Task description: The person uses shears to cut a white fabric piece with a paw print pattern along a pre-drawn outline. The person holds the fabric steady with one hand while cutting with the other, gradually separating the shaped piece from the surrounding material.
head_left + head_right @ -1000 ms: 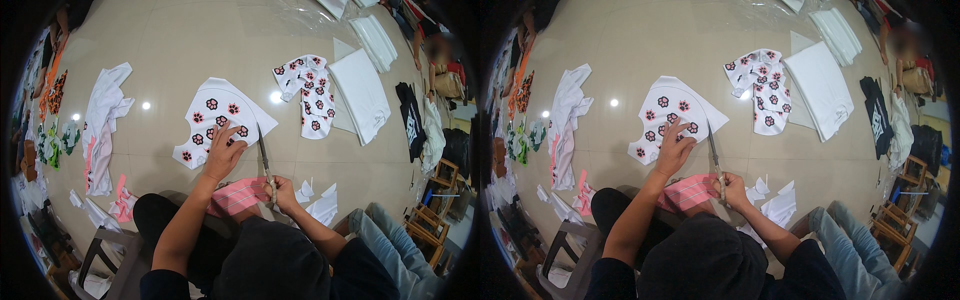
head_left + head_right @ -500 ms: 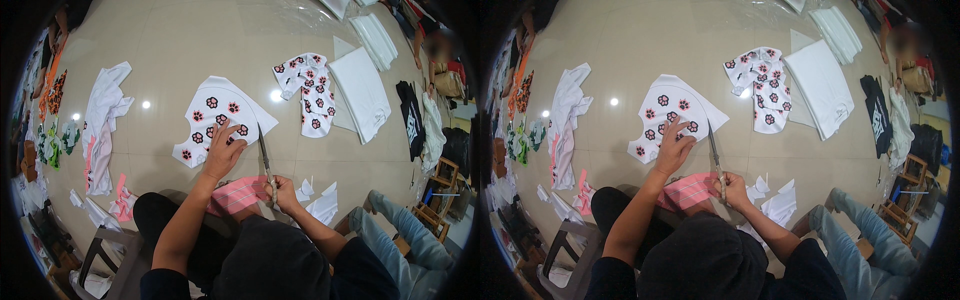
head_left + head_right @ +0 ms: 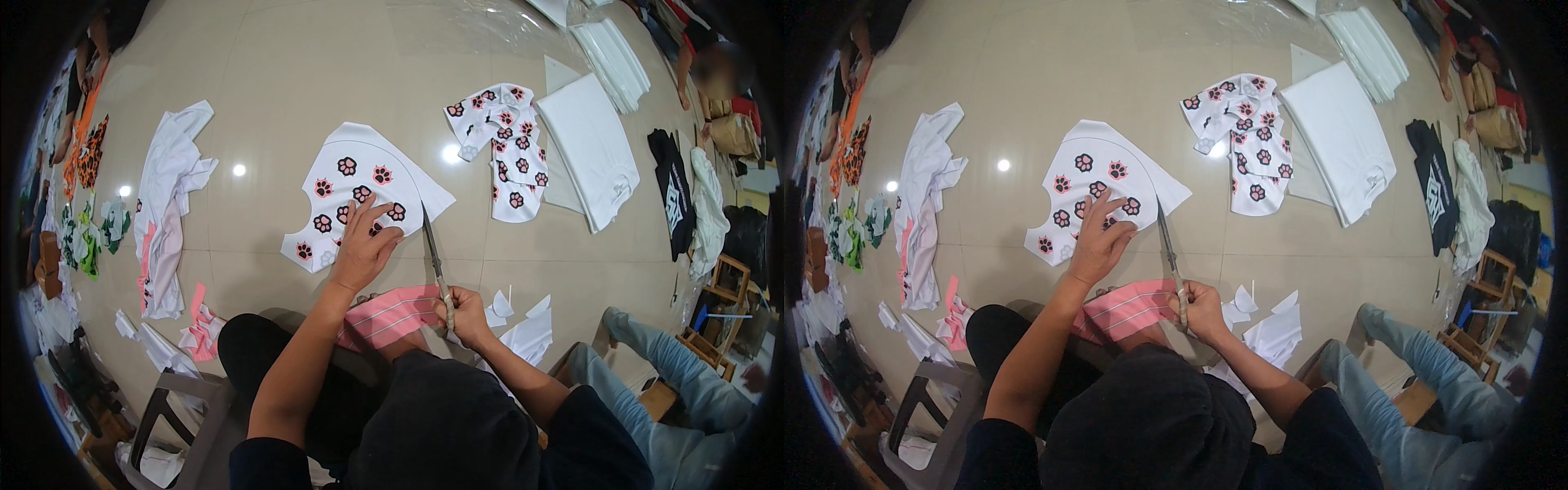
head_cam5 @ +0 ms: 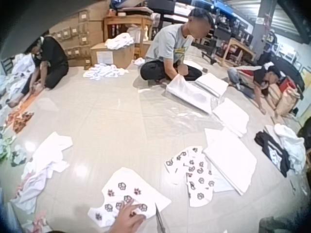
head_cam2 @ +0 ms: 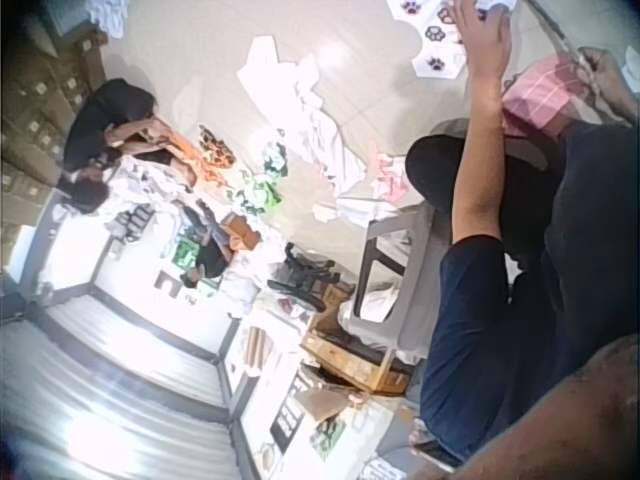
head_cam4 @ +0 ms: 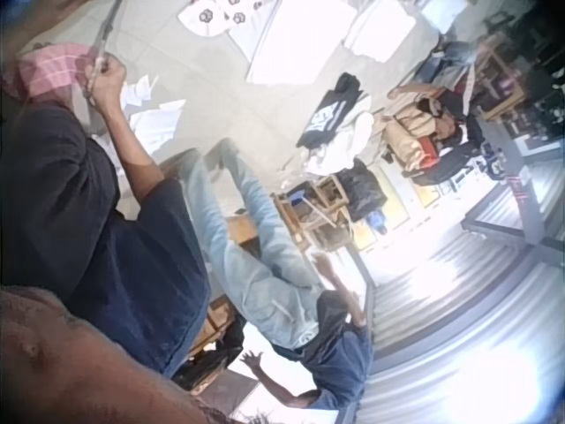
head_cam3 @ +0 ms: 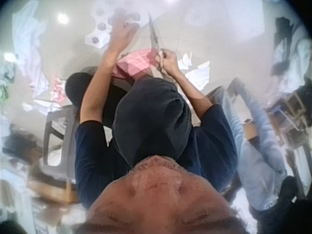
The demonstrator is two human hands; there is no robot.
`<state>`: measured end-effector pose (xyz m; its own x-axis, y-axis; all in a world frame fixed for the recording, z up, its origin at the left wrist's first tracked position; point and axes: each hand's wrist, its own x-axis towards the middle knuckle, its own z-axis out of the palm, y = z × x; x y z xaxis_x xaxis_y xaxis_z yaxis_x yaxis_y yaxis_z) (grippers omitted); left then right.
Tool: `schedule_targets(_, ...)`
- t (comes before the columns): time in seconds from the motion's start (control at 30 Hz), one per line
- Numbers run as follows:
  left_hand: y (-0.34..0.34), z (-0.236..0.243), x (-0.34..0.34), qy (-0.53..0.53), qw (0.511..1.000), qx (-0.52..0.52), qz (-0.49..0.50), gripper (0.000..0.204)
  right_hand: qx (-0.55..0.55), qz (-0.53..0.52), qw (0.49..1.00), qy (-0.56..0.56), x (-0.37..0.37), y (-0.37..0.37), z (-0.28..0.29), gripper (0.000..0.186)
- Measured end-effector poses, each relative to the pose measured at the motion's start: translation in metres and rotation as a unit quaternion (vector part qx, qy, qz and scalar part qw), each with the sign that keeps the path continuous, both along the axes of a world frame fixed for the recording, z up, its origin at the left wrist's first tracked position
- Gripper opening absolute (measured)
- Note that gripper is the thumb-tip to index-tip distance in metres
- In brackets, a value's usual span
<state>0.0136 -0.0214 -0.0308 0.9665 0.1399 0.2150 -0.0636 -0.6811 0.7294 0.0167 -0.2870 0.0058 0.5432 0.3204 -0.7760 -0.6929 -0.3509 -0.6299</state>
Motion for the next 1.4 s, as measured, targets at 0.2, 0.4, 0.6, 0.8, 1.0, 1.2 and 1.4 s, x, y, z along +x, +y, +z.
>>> schedule_targets(0.2,0.001,0.001,-0.001,0.005,1.0,-0.003,-0.004,0.016,-0.006,-0.003,1.0,0.015,0.001,0.002,0.007,0.016)
schedule_targets(0.4,0.001,0.002,-0.001,0.006,1.0,-0.007,-0.006,0.016,0.003,-0.002,1.0,0.009,-0.001,0.002,0.005,0.017)
schedule_targets(0.6,0.001,0.001,-0.001,0.002,1.0,-0.008,-0.01,0.016,-0.007,-0.009,1.0,-0.002,0.002,0.004,0.002,0.019)
schedule_targets(0.8,0.002,0.003,-0.002,0.003,1.0,-0.019,-0.016,0.016,0.009,-0.021,1.0,-0.011,0.008,0.008,-0.003,0.019)
schedule_targets(1.0,0.002,0.004,-0.002,0.001,1.0,-0.011,-0.016,0.015,0.009,-0.03,1.0,-0.004,0.011,0.009,-0.003,0.018)
schedule_targets(1.2,0.003,0.002,-0.003,0.0,1.0,-0.022,-0.02,0.015,0.0,-0.024,1.0,-0.004,0.01,0.008,-0.003,0.019)
schedule_targets(1.4,0.002,0.004,-0.002,-0.002,1.0,-0.015,-0.018,0.014,0.001,-0.023,1.0,-0.008,0.009,0.004,-0.006,0.021)
